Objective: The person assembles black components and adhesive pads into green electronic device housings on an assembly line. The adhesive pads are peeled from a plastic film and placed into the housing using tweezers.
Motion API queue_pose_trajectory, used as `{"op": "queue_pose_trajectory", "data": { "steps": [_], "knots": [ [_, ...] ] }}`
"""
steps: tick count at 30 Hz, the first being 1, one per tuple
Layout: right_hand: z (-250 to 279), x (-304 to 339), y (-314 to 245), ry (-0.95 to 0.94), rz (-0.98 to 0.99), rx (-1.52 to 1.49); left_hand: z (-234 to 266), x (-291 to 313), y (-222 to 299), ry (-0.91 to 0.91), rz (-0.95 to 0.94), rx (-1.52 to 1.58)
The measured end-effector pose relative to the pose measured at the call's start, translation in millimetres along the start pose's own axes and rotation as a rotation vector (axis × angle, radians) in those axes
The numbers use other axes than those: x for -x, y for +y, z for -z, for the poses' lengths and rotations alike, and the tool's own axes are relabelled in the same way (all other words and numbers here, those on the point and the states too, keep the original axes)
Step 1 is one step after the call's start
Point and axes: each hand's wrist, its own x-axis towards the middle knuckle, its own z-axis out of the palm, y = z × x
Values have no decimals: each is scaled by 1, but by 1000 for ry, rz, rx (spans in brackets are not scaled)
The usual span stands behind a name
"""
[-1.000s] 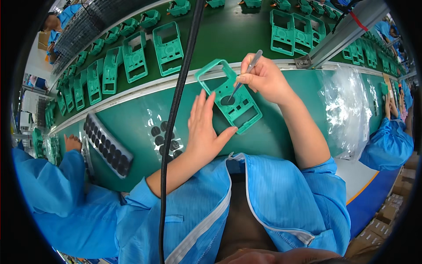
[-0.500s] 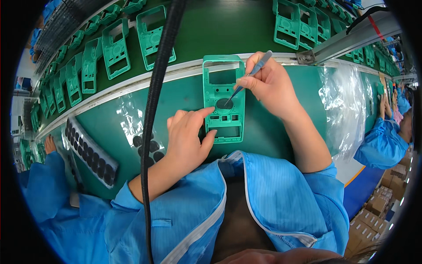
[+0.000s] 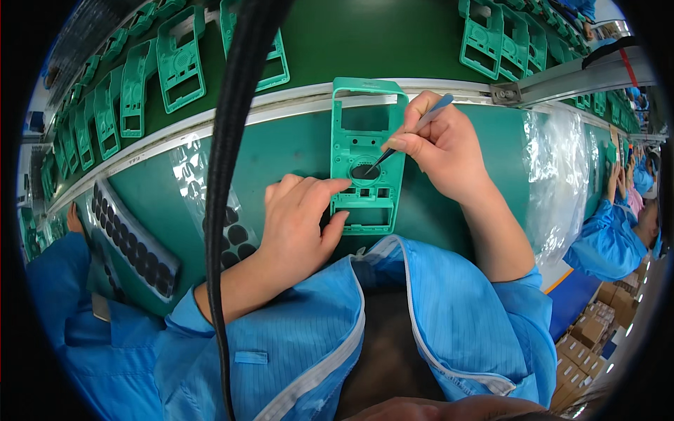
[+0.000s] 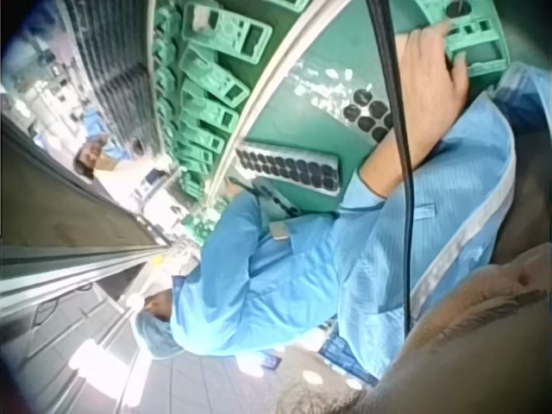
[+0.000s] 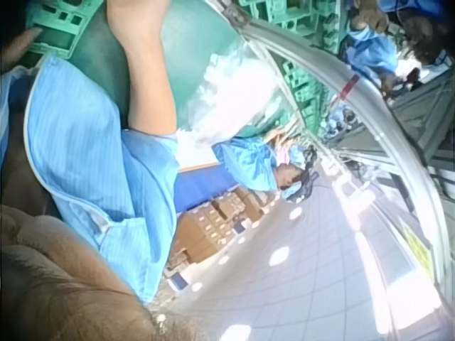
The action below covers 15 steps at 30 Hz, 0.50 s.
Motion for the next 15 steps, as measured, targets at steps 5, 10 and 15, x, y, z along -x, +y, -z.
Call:
{"op": "queue_pose_trajectory", "data": {
  "steps": [5, 10, 15],
  "knots": [
    [-1, 0, -1, -7, 0, 12, 0, 1, -1, -8, -11, -4],
    [-2, -1, 2, -8, 17, 76, 0, 1, -2, -17, -13, -27],
    [-3, -1, 0, -13, 2, 46, 1, 1, -3, -17, -17, -28]
  ]
}}
